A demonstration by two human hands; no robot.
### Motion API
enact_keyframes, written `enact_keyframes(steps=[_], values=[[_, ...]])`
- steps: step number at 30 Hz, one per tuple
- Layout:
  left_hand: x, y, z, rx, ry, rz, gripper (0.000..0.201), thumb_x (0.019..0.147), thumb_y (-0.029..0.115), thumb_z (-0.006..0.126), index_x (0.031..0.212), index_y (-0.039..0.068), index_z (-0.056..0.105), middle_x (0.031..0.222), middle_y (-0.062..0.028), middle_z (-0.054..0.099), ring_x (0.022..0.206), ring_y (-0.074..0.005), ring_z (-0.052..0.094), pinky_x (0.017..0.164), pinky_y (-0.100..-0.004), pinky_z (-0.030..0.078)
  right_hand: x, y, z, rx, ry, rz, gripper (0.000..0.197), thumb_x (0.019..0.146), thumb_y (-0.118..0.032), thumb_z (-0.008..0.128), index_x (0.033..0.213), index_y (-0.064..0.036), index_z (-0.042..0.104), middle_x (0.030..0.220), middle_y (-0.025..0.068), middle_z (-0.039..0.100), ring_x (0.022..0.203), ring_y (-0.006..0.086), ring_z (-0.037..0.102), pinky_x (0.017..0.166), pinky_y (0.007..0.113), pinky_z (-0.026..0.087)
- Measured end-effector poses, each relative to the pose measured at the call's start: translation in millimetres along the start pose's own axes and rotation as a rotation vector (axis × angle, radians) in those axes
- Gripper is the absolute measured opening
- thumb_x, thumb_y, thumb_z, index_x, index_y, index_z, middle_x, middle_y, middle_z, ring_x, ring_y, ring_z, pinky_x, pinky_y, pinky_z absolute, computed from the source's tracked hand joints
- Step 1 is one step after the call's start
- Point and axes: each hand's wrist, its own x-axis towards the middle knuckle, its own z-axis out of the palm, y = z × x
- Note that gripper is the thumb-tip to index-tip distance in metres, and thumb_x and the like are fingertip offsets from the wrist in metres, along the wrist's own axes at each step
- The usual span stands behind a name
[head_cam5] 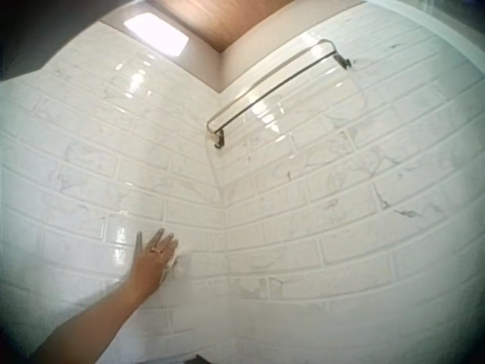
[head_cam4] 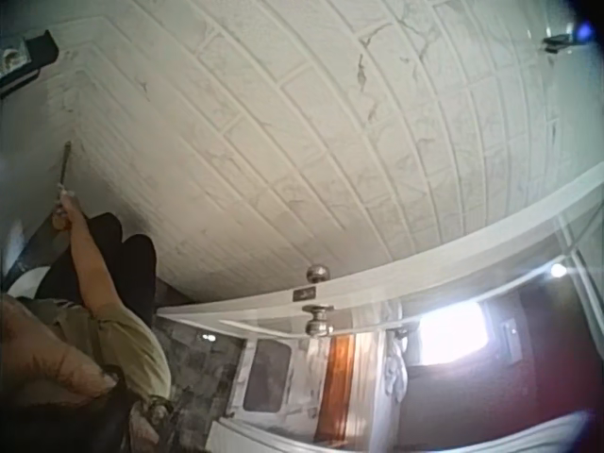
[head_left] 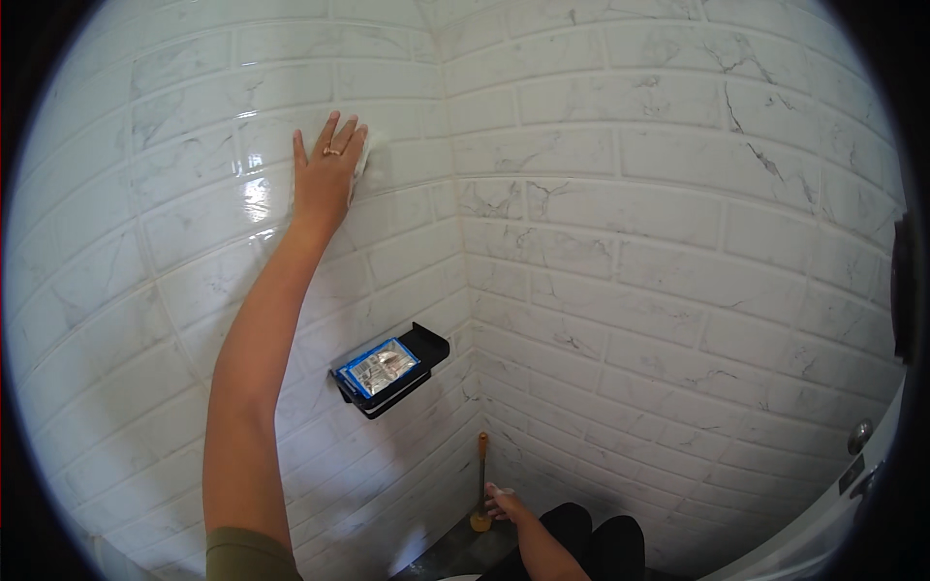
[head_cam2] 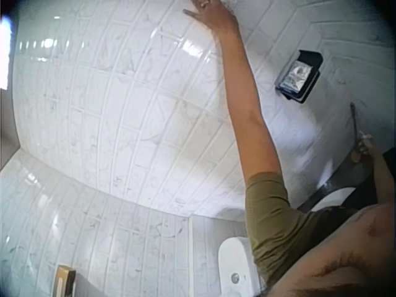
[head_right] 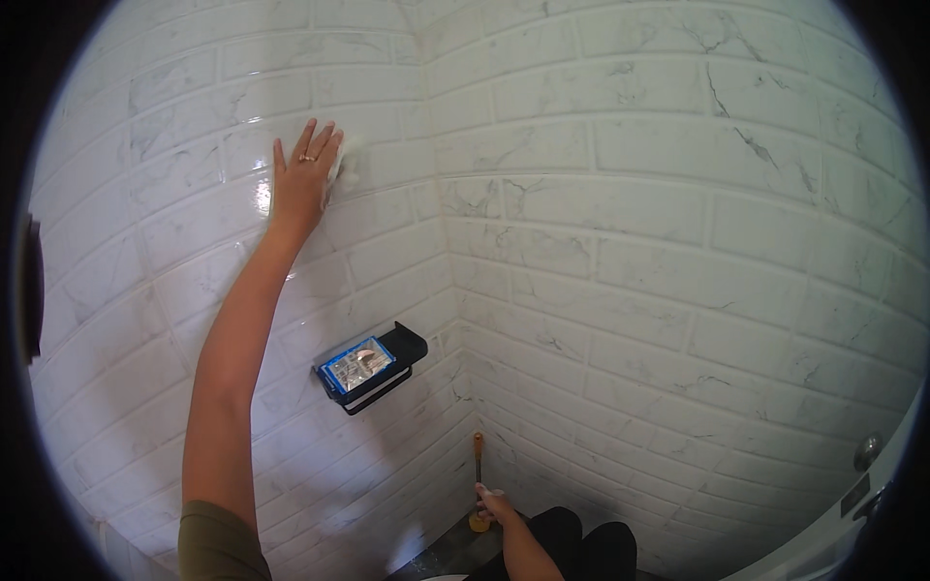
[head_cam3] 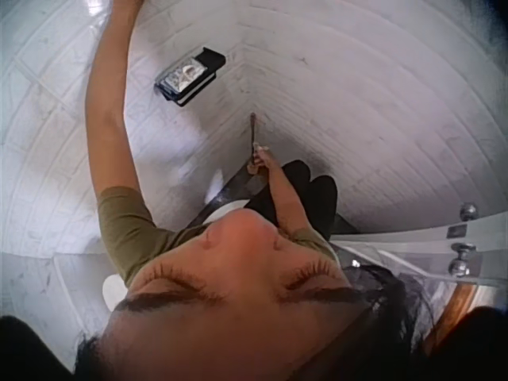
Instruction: The person wipes the white tiled walls of a bathroom with a white cloth, moving from upper sections down to the lower corners. They then use a handheld shower head to rinse the walls and floor.
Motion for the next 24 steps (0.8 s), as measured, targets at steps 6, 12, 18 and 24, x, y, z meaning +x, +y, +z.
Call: enact_keyframes(steps=[6, 12, 18, 24], values=[[-63.7, 72.9, 65.0, -0.137, -0.104, 0.28, 0.055, 0.082, 0.009, 0.056, 0.135, 0.021, 0.049, 0.137, 0.0013, 0.052, 0.136, -0.0192, 0.038, 0.112, -0.0597, 0.02, 7.0, 0.5, 4.3, -0.162, -0.087, 0.009, 0.063, 0.091, -0.056, 0.054, 0.124, -0.0032, 0.057, 0.112, 0.0114, 0.065, 0.084, 0.0207, 0.066, 0.069, 0.034, 0.053], [-94.6, 101.3, 59.7, -0.29, -0.242, 0.375, 0.031, 0.086, 0.016, 0.054, 0.116, 0.02, 0.061, 0.128, 0.0025, 0.057, 0.131, -0.0189, 0.044, 0.109, -0.0683, 0.016, 1.6, 0.1, -2.3, -0.21, -0.071, -0.021, 0.06, 0.09, -0.055, 0.056, 0.118, -0.0021, 0.059, 0.107, 0.0101, 0.064, 0.08, 0.0191, 0.065, 0.066, 0.032, 0.051], [-23.6, -15.9, -12.8, 0.017, 0.138, 0.047, 0.029, 0.083, 0.016, 0.062, 0.112, 0.016, 0.062, 0.13, 0.0032, 0.056, 0.135, -0.0197, 0.04, 0.104, -0.0735, 0.015, 5.9, -3.0, 0.5, -0.252, -0.044, -0.028, 0.058, 0.088, -0.052, 0.06, 0.109, 0.0014, 0.062, 0.098, 0.0104, 0.065, 0.074, 0.0189, 0.065, 0.062, 0.031, 0.051], [-70.0, -91.9, -97.9, -0.064, 0.162, -0.188, 0.052, 0.077, 0.014, 0.068, 0.127, 0.014, 0.054, 0.13, -0.0036, 0.057, 0.133, -0.0224, 0.043, 0.11, -0.0624, 0.018, 5.4, -2.1, 26.7, -0.53, -0.156, -0.044, 0.057, 0.088, -0.049, 0.062, 0.111, 0.0026, 0.064, 0.101, 0.0144, 0.066, 0.078, 0.0233, 0.067, 0.065, 0.035, 0.054]])
